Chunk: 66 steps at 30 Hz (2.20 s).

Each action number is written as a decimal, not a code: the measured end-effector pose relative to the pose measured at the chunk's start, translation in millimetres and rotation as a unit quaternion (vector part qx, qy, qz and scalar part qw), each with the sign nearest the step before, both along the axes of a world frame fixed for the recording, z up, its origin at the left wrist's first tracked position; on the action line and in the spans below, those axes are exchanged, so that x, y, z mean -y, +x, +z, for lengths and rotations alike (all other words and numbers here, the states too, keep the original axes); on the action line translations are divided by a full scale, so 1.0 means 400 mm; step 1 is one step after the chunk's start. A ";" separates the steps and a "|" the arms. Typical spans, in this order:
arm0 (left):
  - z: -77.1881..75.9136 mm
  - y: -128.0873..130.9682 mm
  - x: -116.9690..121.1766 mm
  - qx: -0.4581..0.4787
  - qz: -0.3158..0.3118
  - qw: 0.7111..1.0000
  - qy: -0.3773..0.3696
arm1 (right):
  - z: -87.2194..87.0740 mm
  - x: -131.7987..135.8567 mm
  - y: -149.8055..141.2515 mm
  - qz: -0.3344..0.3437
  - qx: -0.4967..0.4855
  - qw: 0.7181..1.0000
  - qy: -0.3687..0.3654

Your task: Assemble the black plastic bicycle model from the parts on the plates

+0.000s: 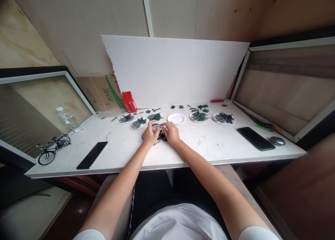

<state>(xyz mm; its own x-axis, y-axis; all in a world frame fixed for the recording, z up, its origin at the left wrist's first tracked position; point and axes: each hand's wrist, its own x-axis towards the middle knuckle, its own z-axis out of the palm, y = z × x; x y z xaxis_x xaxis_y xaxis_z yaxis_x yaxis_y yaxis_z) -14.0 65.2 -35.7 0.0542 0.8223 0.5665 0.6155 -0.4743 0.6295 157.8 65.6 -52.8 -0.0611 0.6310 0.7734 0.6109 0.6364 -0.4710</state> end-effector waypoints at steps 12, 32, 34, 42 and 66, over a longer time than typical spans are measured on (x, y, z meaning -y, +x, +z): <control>-0.022 -0.003 -0.027 0.065 -0.074 0.994 0.038 | 0.000 0.008 -0.004 -0.012 0.065 0.997 0.034; -0.006 -0.008 -0.020 0.058 -0.064 0.992 0.089 | -0.011 -0.003 -0.005 -0.016 0.087 0.996 0.015; -0.003 -0.006 -0.016 0.054 -0.057 0.994 0.076 | -0.010 -0.003 -0.005 -0.019 0.086 0.996 0.010; -0.003 -0.002 -0.015 0.058 -0.059 0.993 0.082 | -0.008 -0.003 -0.005 -0.030 0.079 0.996 0.009; -0.004 0.003 -0.015 0.058 -0.074 0.995 0.033 | -0.004 0.002 -0.007 -0.032 0.087 0.996 0.018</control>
